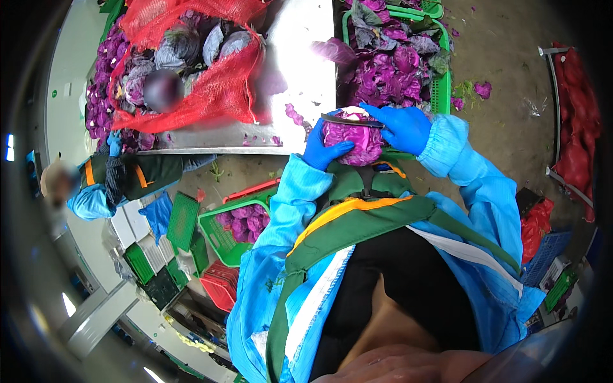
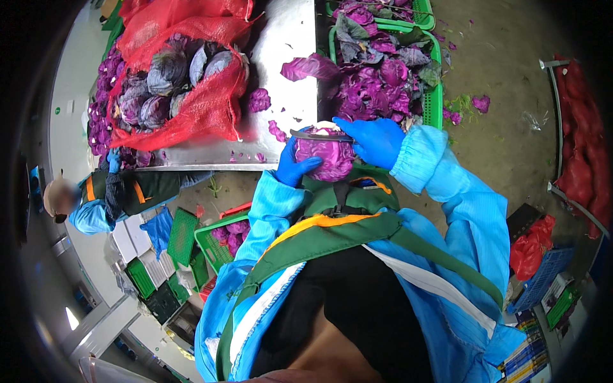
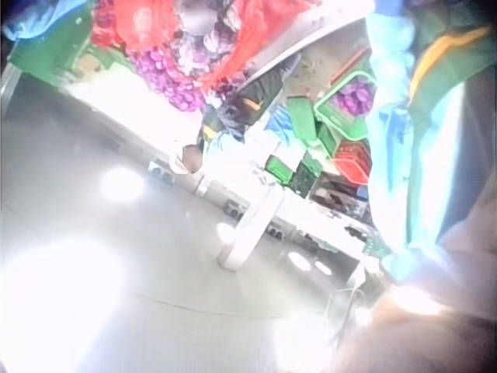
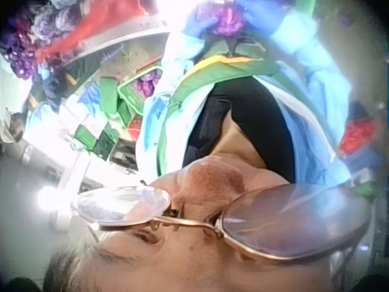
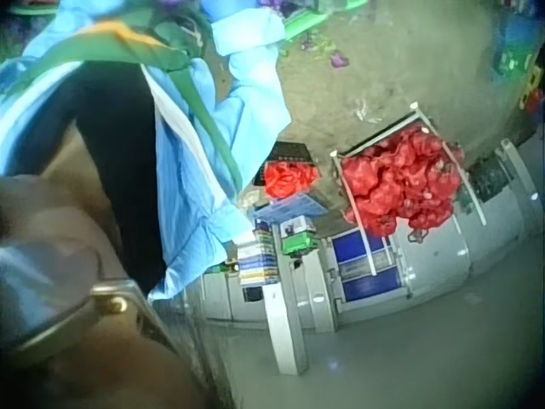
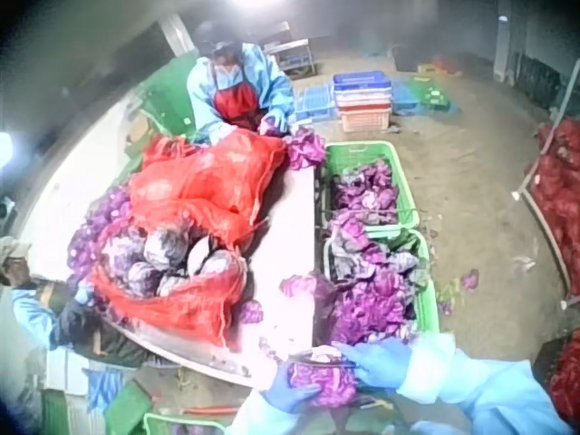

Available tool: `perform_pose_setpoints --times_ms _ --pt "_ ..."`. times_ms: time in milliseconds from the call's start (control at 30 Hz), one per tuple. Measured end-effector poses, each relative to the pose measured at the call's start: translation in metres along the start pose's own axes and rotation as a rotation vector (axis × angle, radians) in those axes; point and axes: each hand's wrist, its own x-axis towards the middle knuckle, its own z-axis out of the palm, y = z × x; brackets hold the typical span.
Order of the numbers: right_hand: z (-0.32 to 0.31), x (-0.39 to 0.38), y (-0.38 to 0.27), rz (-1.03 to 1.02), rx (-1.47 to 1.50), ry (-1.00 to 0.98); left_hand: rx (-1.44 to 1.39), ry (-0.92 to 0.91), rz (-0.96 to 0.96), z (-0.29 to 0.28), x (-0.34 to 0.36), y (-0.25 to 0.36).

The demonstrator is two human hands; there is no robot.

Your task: The person trims the outer leaves of red cabbages using a knife. They pick up a cabbage from a red mesh bag, remove loose leaves by hand, and use a knife to cut the core. The trimmed cabbages are placed into a green crate.

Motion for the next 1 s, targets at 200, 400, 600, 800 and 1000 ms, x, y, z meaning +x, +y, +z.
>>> perform_pose_setpoints --times_ms 200,400,600,800,1000 --pt "0.059 0.02 -0.002 -0.03 0.063 0.135 0.098 -0.058 -0.012 -0.037 -0.013 0.015" --pt "0.156 0.018 0.081 0.694 0.427 0.35 -0.196 -0.367 0.072 -0.109 -0.047 0.072" --pt "0.228 0.094 -0.014 0.59 1.236 0.693 -0.624 -0.241 -0.013 -0.215 -0.03 0.162" --pt "0.213 0.166 -0.119 0.7 1.106 0.448 -0.987 -0.174 0.317 -0.399 0.026 0.296" --pt "0.192 0.198 -0.095 0.767 0.987 0.609 -0.634 0.471 0.674 -0.6 0.065 0.452"
